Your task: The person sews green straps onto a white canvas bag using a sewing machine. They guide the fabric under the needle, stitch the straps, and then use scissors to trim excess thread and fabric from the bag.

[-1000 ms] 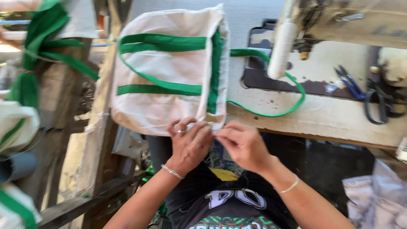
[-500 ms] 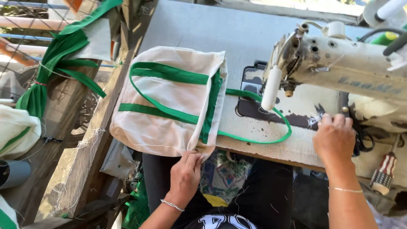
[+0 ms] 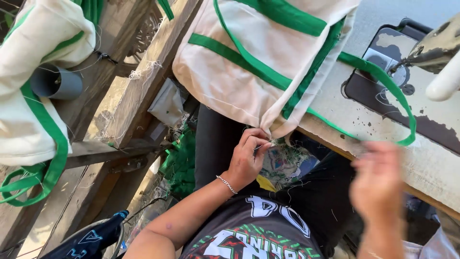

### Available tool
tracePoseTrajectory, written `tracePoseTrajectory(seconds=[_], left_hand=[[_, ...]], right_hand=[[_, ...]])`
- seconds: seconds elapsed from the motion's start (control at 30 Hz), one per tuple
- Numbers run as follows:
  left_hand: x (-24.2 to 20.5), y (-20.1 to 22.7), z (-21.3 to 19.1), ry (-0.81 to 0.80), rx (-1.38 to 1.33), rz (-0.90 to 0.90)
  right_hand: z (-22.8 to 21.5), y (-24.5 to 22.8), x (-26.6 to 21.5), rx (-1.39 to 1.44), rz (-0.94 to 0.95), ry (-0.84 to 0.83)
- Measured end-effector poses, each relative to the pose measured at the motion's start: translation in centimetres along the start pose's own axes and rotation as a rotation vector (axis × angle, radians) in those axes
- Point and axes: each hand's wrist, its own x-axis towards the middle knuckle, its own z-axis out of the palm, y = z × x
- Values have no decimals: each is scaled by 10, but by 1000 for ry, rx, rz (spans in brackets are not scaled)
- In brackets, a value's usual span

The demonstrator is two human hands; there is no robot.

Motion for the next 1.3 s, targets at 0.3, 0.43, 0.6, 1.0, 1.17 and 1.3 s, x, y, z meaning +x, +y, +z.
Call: tracePoseTrajectory(seconds=[0.3, 0.43, 0.6, 1.0, 1.17, 1.3], left_hand=[[-2, -5, 8, 109, -24, -48], [-2, -2, 7, 83, -35, -52], [1, 1, 5, 86, -23, 2], [79, 18, 12, -289, 612, 159], [86, 12, 15, -239, 506, 233], [88, 3, 9, -194, 357, 162]], right_hand=[[101, -23, -16, -261, -343, -136], [108, -23, -16, -276, -382, -137], [110, -33, -13, -204, -369, -145], [82, -13, -20, 34, -29, 39], [71, -11, -19, -37, -42, 75], [63, -22, 1, -81, -109, 53]])
